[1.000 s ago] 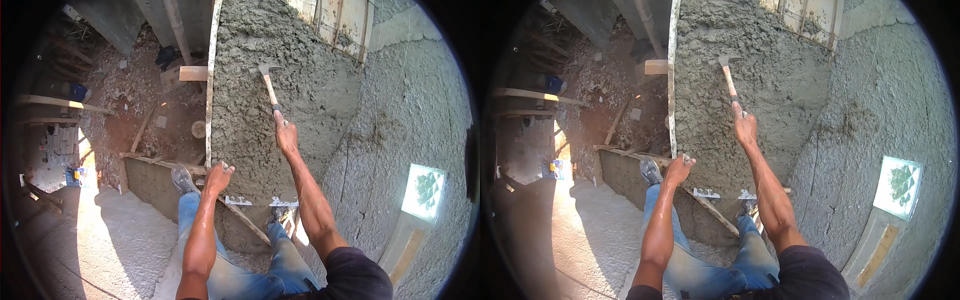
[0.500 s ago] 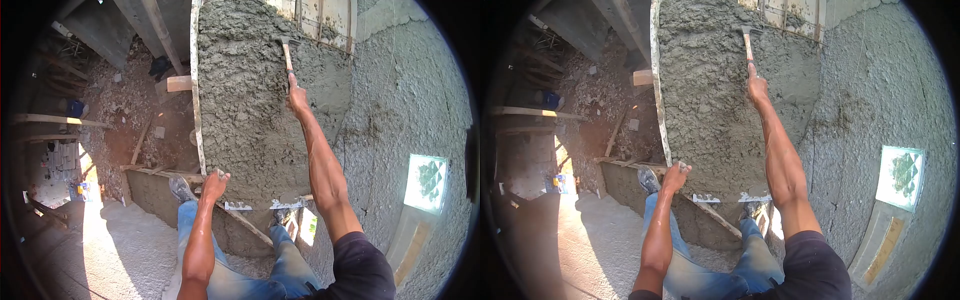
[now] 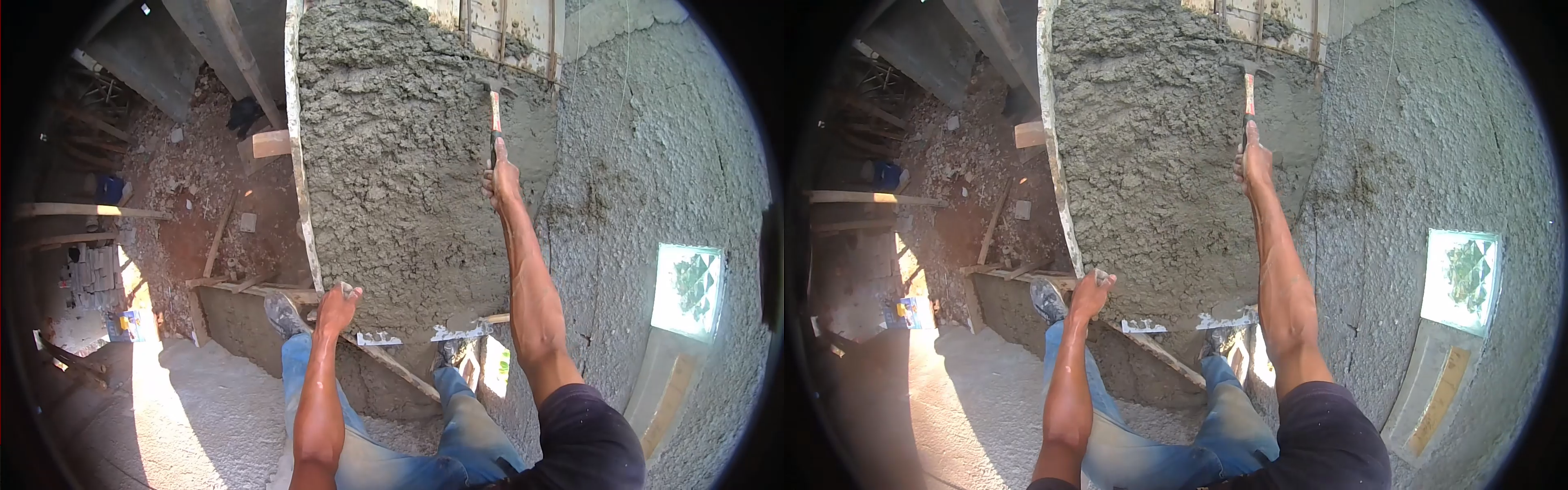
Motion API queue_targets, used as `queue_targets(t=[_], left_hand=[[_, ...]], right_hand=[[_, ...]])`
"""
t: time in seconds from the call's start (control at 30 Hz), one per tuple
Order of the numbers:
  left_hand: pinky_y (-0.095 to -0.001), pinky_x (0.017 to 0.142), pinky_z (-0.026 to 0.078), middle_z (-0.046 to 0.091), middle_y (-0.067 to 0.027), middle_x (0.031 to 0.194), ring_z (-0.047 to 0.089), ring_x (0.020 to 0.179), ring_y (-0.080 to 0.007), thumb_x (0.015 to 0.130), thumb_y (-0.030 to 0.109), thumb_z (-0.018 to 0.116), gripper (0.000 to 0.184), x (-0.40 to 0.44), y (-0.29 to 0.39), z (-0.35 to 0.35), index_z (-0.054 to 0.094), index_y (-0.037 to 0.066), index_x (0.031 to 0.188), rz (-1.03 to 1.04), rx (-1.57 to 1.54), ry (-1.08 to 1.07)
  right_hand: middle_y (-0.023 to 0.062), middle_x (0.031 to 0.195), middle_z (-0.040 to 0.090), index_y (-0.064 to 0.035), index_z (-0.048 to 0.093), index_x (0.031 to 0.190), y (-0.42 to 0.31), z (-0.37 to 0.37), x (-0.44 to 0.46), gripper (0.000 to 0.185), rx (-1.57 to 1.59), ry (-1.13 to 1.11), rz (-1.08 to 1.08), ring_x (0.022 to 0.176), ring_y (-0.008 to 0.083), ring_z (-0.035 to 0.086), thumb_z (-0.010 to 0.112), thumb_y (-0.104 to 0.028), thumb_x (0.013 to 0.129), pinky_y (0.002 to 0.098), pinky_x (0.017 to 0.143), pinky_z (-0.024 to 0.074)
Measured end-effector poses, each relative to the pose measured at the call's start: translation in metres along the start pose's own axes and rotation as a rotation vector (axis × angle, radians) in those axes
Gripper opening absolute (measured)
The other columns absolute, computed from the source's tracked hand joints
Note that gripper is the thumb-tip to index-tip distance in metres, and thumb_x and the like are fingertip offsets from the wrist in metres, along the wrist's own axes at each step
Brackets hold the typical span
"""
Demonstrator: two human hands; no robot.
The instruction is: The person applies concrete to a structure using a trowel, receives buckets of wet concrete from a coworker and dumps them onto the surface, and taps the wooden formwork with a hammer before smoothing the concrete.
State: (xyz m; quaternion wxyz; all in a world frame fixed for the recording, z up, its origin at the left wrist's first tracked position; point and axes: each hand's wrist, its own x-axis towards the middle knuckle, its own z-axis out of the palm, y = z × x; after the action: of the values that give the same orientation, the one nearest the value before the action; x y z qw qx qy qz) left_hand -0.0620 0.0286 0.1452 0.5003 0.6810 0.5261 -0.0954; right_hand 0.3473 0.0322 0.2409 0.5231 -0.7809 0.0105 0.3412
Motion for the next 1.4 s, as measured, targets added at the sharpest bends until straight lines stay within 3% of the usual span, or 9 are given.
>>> queue_targets(t=[0.13,0.3,0.43,0.57,0.67,0.8,0.87,1.07,1.4], left_hand=[[-0.0498,0.089,0.046,0.062,-0.0336,0.104,0.058,0.103,-0.0478,0.09,0.042,0.061,0.055,-0.004,0.015,-0.004,0.058,-0.01,0.11,-0.008,-0.018,0.02],[-0.0484,0.086,0.047,0.065,-0.0283,0.101,0.06,0.1,-0.0455,0.09,0.04,0.061,0.046,0.002,-0.001,0.004,0.061,-0.004,0.105,0.005,0.03,0.011],[-0.0462,0.082,0.047,0.067,-0.0254,0.097,0.063,0.096,-0.0419,0.091,0.04,0.061,0.044,-0.002,0.005,0.0,0.063,-0.003,0.102,-0.029,-0.024,0.006],[-0.0402,0.083,0.047,0.068,-0.0215,0.093,0.065,0.092,-0.0344,0.091,0.04,0.06,0.046,0.003,0.004,0.003,0.063,-0.005,0.103,-0.025,0.047,0.002],[-0.0405,0.084,0.047,0.068,-0.0225,0.095,0.065,0.094,-0.0358,0.091,0.04,0.061,0.046,0.0,0.016,0.003,0.063,-0.005,0.103,-0.038,0.06,0.001],[-0.0444,0.085,0.047,0.068,-0.0238,0.097,0.063,0.098,-0.0398,0.09,0.041,0.062,0.047,0.007,0.014,0.016,0.063,-0.003,0.104,-0.021,0.116,-0.021],[-0.0448,0.085,0.047,0.067,-0.0243,0.098,0.063,0.098,-0.0406,0.09,0.042,0.061,0.047,0.006,0.021,0.019,0.064,-0.003,0.104,-0.039,0.134,-0.051],[-0.0461,0.088,0.046,0.066,-0.0253,0.103,0.061,0.102,-0.0415,0.09,0.043,0.061,0.048,0.003,0.025,0.029,0.064,-0.003,0.105,-0.017,0.234,-0.017],[-0.0446,0.089,0.045,0.067,-0.0238,0.102,0.062,0.101,-0.0404,0.09,0.045,0.06,0.051,0.005,0.017,0.025,0.062,-0.003,0.108,-0.069,0.11,-0.073]], right_hand=[[-0.0054,0.055,0.032,-0.0112,0.045,0.074,0.007,0.009,0.018,0.061,-0.043,0.115,0.054,0.04,0.0096,0.027,0.052,-0.071,0.084,0.0284,0.039,0.0218],[-0.0087,0.053,0.023,-0.0135,0.042,0.073,0.026,-0.006,-0.014,0.058,0.356,-0.164,0.075,0.039,0.006,0.023,0.052,-0.069,0.086,0.0243,0.038,0.0192],[-0.008,0.052,0.026,-0.0155,0.041,0.069,0.117,-0.074,-0.086,0.054,0.232,-0.026,0.133,0.038,0.0068,0.023,0.053,-0.065,0.088,0.025,0.037,0.0188],[0.0057,0.058,0.053,-0.0008,0.061,0.069,0.237,-0.173,-0.149,0.064,-0.612,0.123,0.204,0.054,0.0177,0.051,0.053,-0.061,0.09,0.0369,0.053,0.0418],[0.0262,0.074,0.064,0.003,0.069,0.085,0.271,-0.19,-0.212,0.064,-0.946,-0.057,0.216,0.075,0.0352,0.065,0.054,-0.06,0.088,0.0434,0.073,0.048],[0.0272,0.082,0.066,0.0039,0.068,0.086,0.332,-0.159,-0.229,0.064,-1.205,-0.368,0.064,0.084,0.0426,0.065,0.052,-0.058,0.089,0.047,0.078,0.0502],[0.0265,0.088,0.067,0.0031,0.062,0.103,0.343,-0.109,-0.223,0.057,-1.296,-0.648,0.069,0.087,0.0426,0.064,0.052,-0.052,0.091,0.0479,0.078,0.0501],[0.0218,0.082,0.067,-0.0035,0.064,0.098,0.392,-0.035,-0.172,0.048,-1.358,-0.783,-0.325,0.087,0.0399,0.065,0.051,-0.049,0.091,0.048,0.077,0.0502],[0.0273,0.086,0.066,-0.0004,0.066,0.093,0.292,-0.257,-0.084,0.062,-1.71,-0.477,-0.208,0.088,0.0432,0.064,0.049,-0.06,0.09,0.0487,0.079,0.0495]])
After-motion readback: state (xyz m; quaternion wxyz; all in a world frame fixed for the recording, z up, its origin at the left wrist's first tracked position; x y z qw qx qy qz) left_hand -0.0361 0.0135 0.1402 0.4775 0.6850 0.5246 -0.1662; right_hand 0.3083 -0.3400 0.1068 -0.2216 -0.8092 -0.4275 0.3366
